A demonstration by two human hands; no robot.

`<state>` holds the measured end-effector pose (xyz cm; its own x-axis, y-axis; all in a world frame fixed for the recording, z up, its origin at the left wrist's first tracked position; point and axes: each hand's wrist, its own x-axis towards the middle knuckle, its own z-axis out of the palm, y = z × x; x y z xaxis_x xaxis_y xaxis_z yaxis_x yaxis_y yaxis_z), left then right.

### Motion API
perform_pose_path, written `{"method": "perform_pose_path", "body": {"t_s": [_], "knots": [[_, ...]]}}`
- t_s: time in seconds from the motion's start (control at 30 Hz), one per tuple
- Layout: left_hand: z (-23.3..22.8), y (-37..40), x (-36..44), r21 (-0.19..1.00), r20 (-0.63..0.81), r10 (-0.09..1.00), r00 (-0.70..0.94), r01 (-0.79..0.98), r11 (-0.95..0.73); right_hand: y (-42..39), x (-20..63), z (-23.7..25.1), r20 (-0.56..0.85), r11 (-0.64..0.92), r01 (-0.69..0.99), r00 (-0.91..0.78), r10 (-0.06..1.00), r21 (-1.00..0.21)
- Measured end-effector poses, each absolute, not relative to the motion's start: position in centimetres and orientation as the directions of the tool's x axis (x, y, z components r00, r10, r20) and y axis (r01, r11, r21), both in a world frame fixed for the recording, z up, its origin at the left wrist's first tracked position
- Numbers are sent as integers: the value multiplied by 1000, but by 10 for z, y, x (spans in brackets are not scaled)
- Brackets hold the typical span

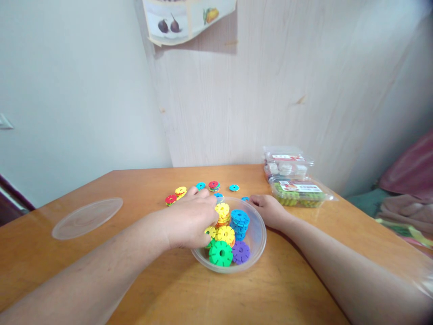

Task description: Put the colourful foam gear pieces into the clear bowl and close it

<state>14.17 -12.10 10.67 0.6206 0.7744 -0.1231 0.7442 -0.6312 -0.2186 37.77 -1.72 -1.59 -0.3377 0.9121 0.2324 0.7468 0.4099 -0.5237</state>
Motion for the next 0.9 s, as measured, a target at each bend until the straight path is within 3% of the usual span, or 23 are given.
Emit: {"method": "perform_pose_path", "body": {"t_s": [0.9], "knots": [[119, -125, 166, -330, -249, 803, 541, 732, -596, -15, 377, -18, 258, 422, 752, -335, 906, -506]]}}
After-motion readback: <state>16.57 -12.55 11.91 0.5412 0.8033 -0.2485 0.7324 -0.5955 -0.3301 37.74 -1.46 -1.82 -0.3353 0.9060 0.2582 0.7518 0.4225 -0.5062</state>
